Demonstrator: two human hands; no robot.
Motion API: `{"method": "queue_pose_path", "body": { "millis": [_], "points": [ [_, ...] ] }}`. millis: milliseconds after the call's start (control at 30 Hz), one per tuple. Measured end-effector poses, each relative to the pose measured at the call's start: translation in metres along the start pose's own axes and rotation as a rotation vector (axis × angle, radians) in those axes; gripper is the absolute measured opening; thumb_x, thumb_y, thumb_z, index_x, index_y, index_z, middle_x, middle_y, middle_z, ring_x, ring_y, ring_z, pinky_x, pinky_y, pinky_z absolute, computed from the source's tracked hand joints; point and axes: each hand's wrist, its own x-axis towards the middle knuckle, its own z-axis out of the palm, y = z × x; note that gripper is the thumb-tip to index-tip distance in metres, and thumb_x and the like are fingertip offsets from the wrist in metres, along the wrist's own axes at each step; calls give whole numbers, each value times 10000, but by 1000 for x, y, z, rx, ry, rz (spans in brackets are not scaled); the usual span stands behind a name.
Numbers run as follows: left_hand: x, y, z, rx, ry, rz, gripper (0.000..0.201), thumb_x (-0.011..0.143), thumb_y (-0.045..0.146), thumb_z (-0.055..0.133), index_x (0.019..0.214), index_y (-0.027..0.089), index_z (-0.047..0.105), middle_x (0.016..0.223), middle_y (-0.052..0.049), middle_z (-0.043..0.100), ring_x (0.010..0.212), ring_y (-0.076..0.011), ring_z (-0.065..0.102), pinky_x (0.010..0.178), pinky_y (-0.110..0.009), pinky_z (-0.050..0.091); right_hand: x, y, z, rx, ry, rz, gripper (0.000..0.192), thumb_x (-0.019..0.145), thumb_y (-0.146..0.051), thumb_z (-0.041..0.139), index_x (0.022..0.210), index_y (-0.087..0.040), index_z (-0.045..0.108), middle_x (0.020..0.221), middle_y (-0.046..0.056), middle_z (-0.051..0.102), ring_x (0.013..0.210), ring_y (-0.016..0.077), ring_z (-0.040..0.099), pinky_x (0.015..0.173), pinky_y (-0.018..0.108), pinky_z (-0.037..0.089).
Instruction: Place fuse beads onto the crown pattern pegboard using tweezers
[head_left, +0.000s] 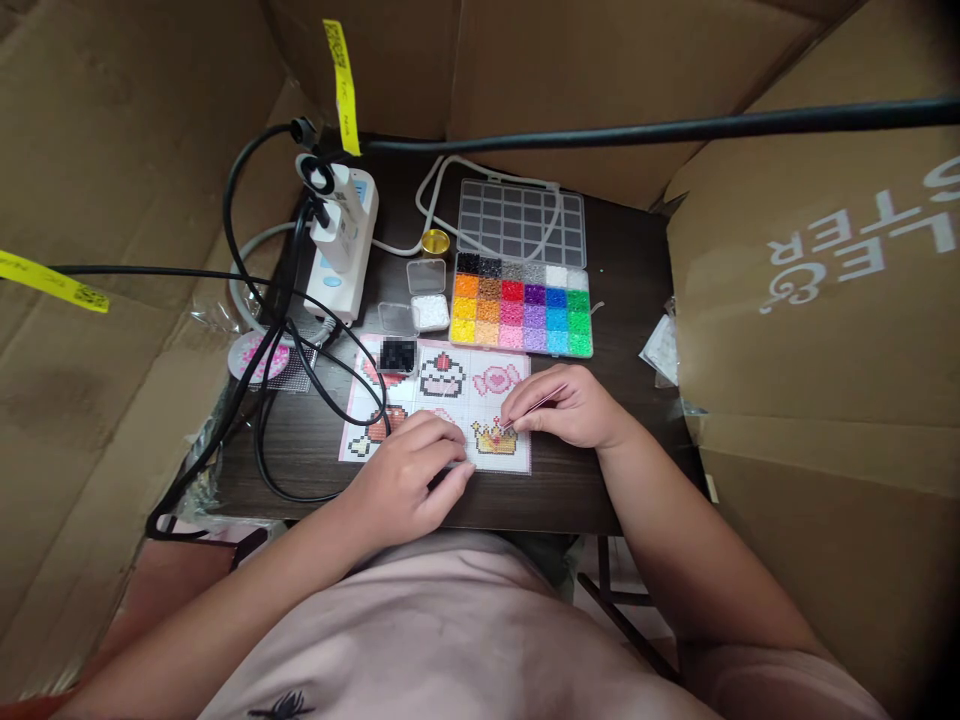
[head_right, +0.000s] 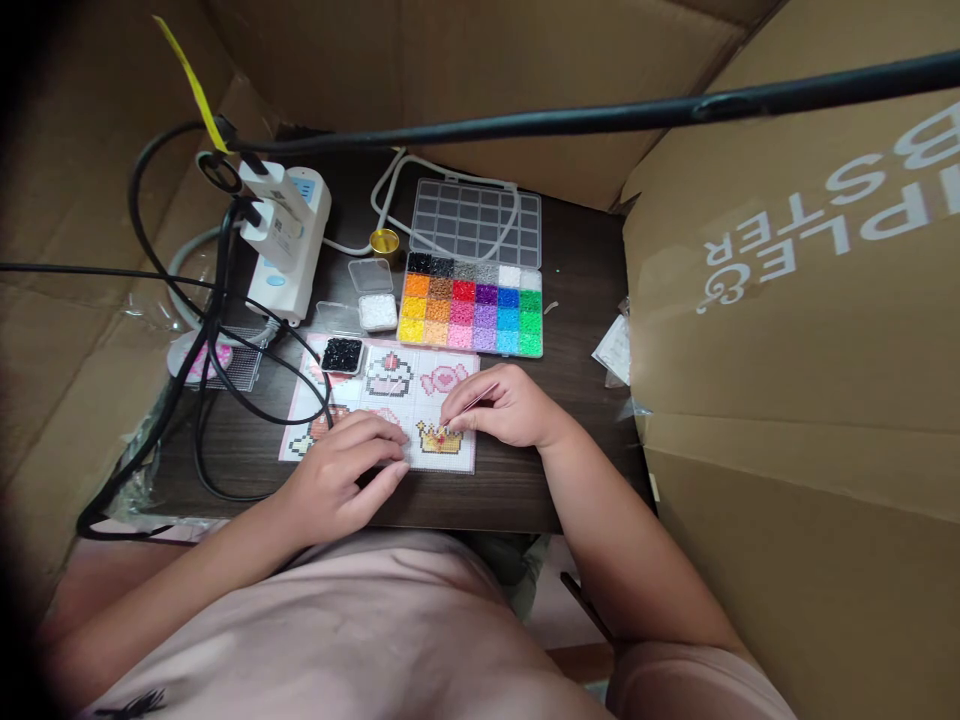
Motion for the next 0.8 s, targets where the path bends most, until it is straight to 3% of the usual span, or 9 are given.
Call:
{"method": "queue_pose_path", "body": {
  "millis": [267, 567, 667, 800],
  "points": [
    [0, 0, 0, -9, -8, -3, 40, 890, 115, 602, 886, 145, 628, 931, -84, 658, 909, -184, 575, 835, -348, 489, 1, 0, 0, 0, 4, 12, 25, 773, -140, 783, 783, -154, 801, 788, 79, 783, 706, 174, 739, 682, 240, 600],
    [-2, 2, -1, -17, -23, -21, 59, 901, 112, 580, 914, 158, 616, 937, -69, 641, 908, -180, 558, 822, -341, 462, -1, 4, 1, 136, 151, 25, 21, 733, -166, 808, 749, -177, 800, 761, 76, 776, 648, 160, 701, 583, 240, 551],
    [-2, 2, -1, -14, -22, -24, 74, 903, 103, 569, 907, 167, 606, 932, -61, 636, 907, -179, 559, 814, -336, 459, 8, 5, -2, 187, 411, 13, 68, 759, -241, 795, 752, -173, 792, 768, 75, 763, 470, 89, 534, 416, 217, 398],
    [-1, 2, 0, -17, -3, -18, 96, 909, 93, 551, 903, 172, 605, 919, -54, 628, 897, -171, 561, 802, -323, 457, 32, -1, -5, 179, 827, -37, 152, 751, -317, 789, 761, -166, 778, 698, 59, 728, 442, 75, 437, 413, 238, 350]
  ]
}}
